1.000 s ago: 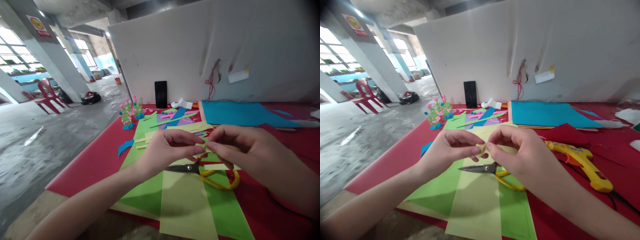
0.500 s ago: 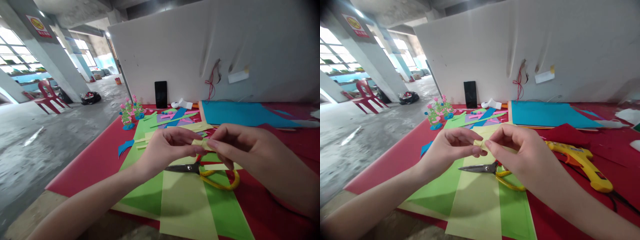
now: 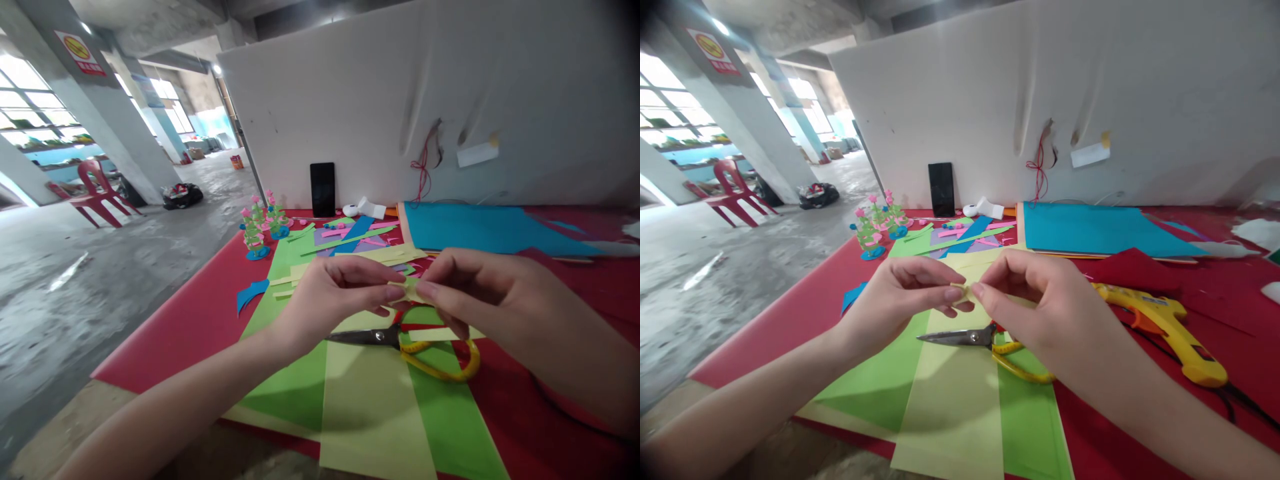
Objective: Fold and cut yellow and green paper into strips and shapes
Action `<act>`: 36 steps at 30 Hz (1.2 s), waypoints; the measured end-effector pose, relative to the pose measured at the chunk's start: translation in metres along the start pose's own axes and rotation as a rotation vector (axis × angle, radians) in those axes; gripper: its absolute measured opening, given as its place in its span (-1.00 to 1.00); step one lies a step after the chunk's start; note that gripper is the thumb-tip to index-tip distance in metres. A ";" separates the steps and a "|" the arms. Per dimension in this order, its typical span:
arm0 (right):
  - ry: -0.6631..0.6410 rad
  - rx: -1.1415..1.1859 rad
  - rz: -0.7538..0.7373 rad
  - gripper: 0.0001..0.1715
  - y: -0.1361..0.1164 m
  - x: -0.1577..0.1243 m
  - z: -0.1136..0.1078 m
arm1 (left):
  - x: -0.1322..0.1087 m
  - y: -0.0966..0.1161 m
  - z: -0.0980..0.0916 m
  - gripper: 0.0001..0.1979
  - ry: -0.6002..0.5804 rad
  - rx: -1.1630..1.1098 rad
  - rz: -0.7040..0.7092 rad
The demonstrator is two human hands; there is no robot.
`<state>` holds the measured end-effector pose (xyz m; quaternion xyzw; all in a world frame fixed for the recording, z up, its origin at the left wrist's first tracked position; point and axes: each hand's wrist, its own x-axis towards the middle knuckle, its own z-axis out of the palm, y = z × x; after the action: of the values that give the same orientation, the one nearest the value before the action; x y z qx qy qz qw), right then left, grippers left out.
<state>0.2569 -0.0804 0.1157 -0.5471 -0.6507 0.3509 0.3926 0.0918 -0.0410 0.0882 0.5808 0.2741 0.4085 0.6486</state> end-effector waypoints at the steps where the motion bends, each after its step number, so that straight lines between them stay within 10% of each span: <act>1: -0.001 -0.004 -0.006 -0.78 0.000 0.000 0.000 | 0.000 0.000 0.000 -0.90 0.003 -0.011 -0.009; 36: -0.490 -0.145 0.067 -0.80 0.006 0.006 -0.009 | -0.012 0.015 0.005 -0.62 -0.208 0.511 -0.039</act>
<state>0.2669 -0.0737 0.1153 -0.4936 -0.7315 0.4381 0.1713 0.0868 -0.0546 0.1019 0.7589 0.3111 0.2516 0.5137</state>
